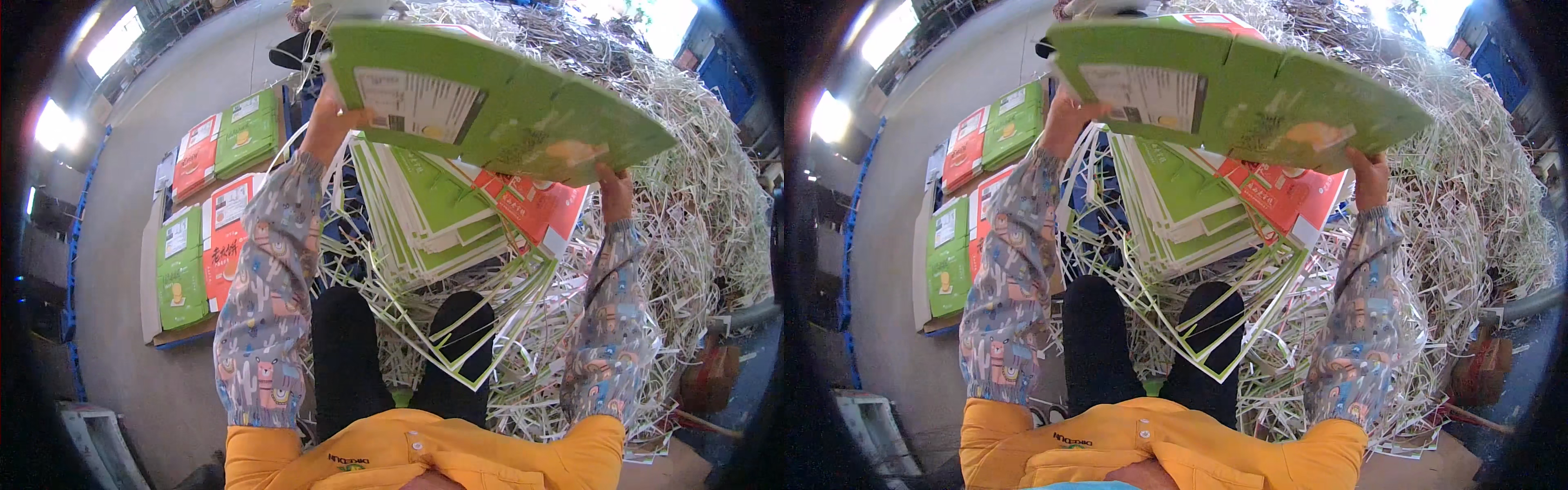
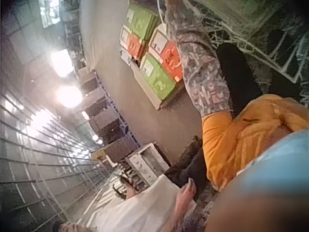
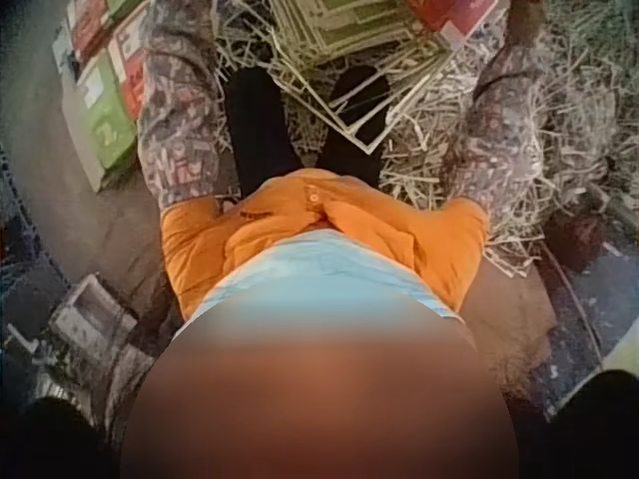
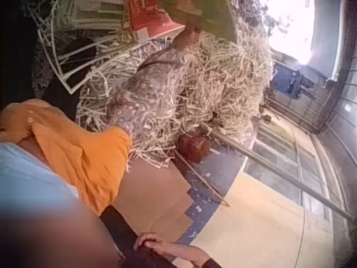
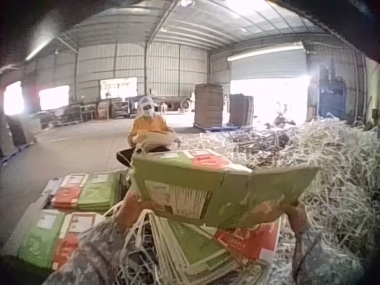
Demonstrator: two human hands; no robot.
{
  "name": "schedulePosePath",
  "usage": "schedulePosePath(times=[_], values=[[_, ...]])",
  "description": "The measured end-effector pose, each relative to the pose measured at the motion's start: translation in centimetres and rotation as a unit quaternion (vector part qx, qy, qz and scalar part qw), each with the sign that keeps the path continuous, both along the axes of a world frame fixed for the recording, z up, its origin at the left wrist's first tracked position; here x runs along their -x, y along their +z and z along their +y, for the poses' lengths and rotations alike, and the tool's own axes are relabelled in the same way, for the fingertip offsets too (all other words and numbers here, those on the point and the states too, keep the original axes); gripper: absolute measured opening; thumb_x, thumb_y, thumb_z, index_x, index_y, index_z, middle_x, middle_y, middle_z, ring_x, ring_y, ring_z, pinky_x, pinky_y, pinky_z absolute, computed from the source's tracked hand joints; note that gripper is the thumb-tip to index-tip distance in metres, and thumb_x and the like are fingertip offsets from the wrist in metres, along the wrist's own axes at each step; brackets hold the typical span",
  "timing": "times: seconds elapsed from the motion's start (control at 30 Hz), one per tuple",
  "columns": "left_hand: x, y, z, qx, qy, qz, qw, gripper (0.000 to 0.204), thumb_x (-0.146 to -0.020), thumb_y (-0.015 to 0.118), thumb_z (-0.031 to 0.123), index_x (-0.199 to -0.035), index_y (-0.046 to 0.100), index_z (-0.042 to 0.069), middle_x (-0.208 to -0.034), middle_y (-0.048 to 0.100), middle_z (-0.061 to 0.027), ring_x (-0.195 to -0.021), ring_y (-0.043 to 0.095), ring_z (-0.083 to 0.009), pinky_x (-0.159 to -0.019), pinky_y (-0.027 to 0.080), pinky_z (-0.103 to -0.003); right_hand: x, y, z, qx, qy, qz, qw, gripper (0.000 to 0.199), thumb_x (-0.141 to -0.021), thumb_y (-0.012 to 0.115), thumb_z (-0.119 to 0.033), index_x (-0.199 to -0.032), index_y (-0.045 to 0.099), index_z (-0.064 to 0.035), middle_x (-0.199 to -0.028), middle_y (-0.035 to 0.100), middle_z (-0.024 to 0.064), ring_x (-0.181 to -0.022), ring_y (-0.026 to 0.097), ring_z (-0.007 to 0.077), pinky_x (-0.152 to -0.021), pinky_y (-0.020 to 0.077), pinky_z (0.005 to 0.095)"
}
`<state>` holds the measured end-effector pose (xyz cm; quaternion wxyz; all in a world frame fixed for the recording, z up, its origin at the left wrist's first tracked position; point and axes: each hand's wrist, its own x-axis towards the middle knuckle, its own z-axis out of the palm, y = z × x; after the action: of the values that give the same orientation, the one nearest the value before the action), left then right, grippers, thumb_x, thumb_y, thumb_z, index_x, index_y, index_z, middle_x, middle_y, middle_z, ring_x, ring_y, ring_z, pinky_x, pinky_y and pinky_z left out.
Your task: The recorder is sorting and inspecting flattened paper product boxes, removing plastic strips, and stacking them on a pallet.
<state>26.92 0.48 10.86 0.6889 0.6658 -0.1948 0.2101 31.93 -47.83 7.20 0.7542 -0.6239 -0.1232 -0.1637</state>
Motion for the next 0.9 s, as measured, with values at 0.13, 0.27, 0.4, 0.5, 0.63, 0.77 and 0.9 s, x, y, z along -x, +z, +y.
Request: schedulePosePath(times=[0.13,0.27,0.4,0.5,0.63,0.77,0.9], values=[[-1.4,1.5,-0.9,0.029,0.042,-0.033,0.998,0.050,-0.067,0.068,0.002,-0.108,0.039,0.001,-0.100,0.054,-0.0079,-0.092,0.051,-0.0152,-0.083,0.042,-0.030,-0.6,1.4,1.2,0.032,-0.017,-0.006,0.999,0.040,-0.075,0.061,-0.008,-0.111,0.046,-0.0008,-0.105,0.054,0.0080,-0.092,0.052,0.0172,-0.081,0.0414,0.0287],[-2.3,1.9,-0.5,0.012,0.074,-0.036,0.997,0.051,-0.067,0.069,0.004,-0.107,0.037,-0.001,-0.101,0.053,-0.0100,-0.095,0.050,-0.0163,-0.084,0.041,-0.030,-0.6,2.0,2.5,0.065,-0.018,-0.032,0.997,0.044,-0.077,0.060,-0.015,-0.115,0.042,-0.0023,-0.107,0.051,0.0080,-0.093,0.050,0.0170,-0.080,0.0394,0.0282],[-3.8,0.6,-1.2,0.006,0.078,-0.045,0.996,0.056,-0.067,0.070,0.006,-0.109,0.034,-0.001,-0.099,0.052,-0.0104,-0.096,0.050,-0.0178,-0.082,0.042,-0.030,-0.5,1.9,3.2,0.047,-0.037,-0.068,0.996,0.045,-0.076,0.063,-0.015,-0.113,0.041,-0.0036,-0.105,0.052,0.0066,-0.096,0.048,0.0171,-0.085,0.0374,0.0289],[-1.8,1.0,-1.9,0.030,0.032,-0.031,0.999,0.057,-0.068,0.070,0.007,-0.113,0.035,0.000,-0.097,0.054,-0.0099,-0.091,0.053,-0.0181,-0.077,0.046,-0.030,-0.8,1.1,1.4,0.085,-0.049,-0.052,0.994,0.046,-0.075,0.064,-0.017,-0.113,0.041,-0.0037,-0.106,0.051,0.0077,-0.098,0.047,0.0183,-0.087,0.0358,0.0301],[-0.3,1.7,-2.0,0.072,-0.038,0.029,0.996,0.047,-0.069,0.067,0.004,-0.110,0.043,0.001,-0.098,0.057,-0.0088,-0.087,0.055,-0.0163,-0.078,0.045,-0.030,-1.4,1.5,2.5,0.041,-0.019,-0.065,0.997,0.047,-0.076,0.064,-0.016,-0.115,0.041,-0.0030,-0.109,0.051,0.0082,-0.099,0.047,0.0180,-0.088,0.0352,0.0304],[1.5,1.3,-1.4,0.078,0.016,0.037,0.996,0.039,-0.071,0.064,0.000,-0.108,0.050,0.004,-0.103,0.058,-0.0074,-0.090,0.056,-0.0155,-0.081,0.043,-0.031,-0.6,0.9,2.0,0.035,-0.007,-0.051,0.998,0.047,-0.076,0.064,-0.016,-0.115,0.042,-0.0025,-0.112,0.049,0.0083,-0.101,0.046,0.0177,-0.088,0.0351,0.0301],[1.9,0.3,-1.3,0.093,0.029,0.039,0.995,0.034,-0.073,0.062,0.001,-0.105,0.052,0.004,-0.103,0.058,-0.0067,-0.094,0.054,-0.0159,-0.083,0.042,-0.030,-0.5,-0.5,2.8,0.030,-0.034,-0.072,0.996,0.047,-0.078,0.062,-0.015,-0.118,0.040,-0.0029,-0.114,0.049,0.0074,-0.103,0.045,0.0176,-0.090,0.0341,0.0298]])
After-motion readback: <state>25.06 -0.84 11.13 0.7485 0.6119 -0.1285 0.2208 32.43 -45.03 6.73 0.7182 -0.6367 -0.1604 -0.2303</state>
